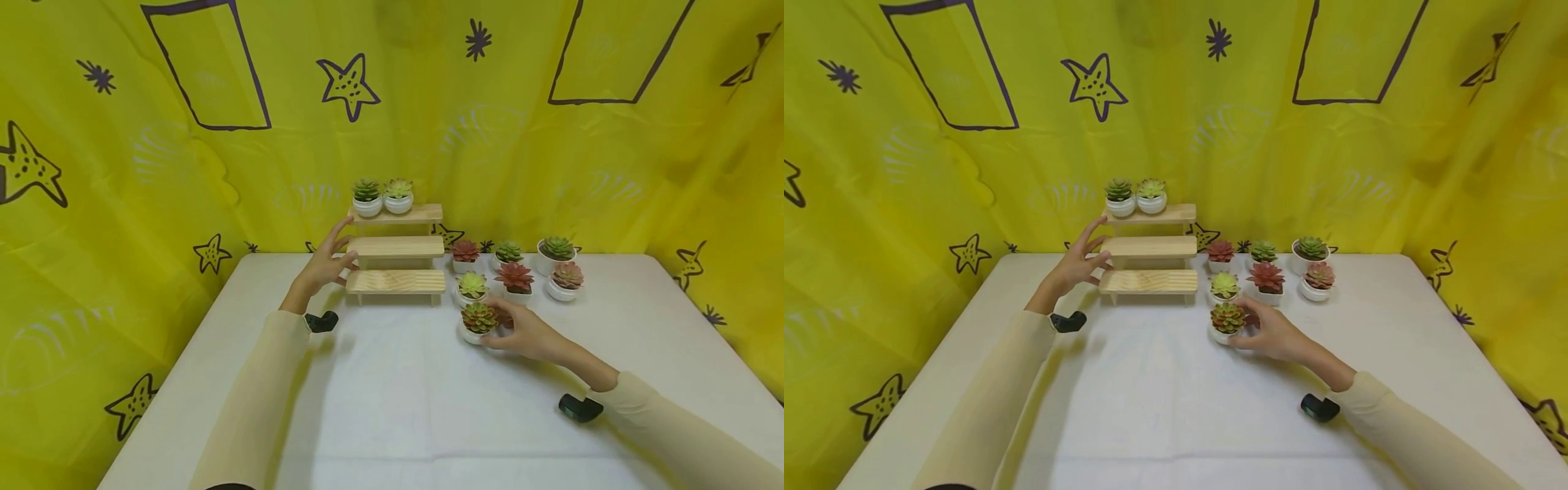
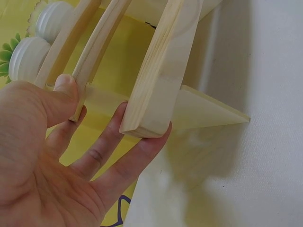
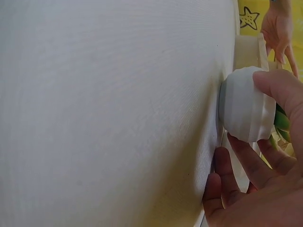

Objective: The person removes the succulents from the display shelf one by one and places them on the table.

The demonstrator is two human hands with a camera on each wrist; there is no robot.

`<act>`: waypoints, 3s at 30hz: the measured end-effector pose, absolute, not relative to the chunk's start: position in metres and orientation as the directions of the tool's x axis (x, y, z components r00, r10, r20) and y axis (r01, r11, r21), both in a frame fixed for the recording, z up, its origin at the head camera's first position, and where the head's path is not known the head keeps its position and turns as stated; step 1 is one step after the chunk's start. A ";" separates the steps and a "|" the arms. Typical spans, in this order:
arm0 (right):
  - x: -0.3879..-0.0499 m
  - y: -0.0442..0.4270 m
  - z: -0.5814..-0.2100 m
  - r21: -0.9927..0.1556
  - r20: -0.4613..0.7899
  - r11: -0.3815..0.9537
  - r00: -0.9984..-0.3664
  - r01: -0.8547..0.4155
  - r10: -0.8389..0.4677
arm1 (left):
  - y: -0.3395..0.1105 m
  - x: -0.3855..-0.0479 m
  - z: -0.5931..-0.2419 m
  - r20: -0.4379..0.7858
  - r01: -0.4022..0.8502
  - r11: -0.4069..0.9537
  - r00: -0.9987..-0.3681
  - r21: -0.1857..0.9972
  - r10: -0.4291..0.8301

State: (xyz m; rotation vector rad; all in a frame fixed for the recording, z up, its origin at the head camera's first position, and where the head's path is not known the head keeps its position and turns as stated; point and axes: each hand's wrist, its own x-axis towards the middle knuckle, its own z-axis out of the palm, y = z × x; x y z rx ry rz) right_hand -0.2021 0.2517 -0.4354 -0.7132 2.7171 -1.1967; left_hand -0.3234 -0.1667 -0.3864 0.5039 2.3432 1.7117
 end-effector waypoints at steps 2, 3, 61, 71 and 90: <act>-0.202 0.252 -0.435 -0.717 0.106 0.581 -0.885 -0.384 -0.453 | -0.167 -0.323 -0.387 0.053 0.169 0.277 -0.923 0.946 0.381; -0.202 0.252 -0.435 -0.718 0.108 0.579 -0.883 -0.386 -0.456 | -0.167 -0.323 -0.387 0.059 0.175 0.278 -0.923 0.944 0.380; -0.213 0.269 -0.330 -0.624 -0.114 0.595 -0.694 -0.507 -0.711 | -0.166 -0.322 -0.389 0.056 0.166 0.290 -0.934 0.942 0.352; -0.229 0.261 -0.304 -0.645 -0.025 0.565 -0.725 -0.515 -0.688 | -0.167 -0.324 -0.392 0.042 0.151 0.288 -0.935 0.946 0.352; -0.279 0.215 -0.288 -0.695 0.170 0.508 -0.803 -0.508 -0.571 | -0.168 -0.326 -0.390 0.049 0.160 0.306 -0.939 0.938 0.341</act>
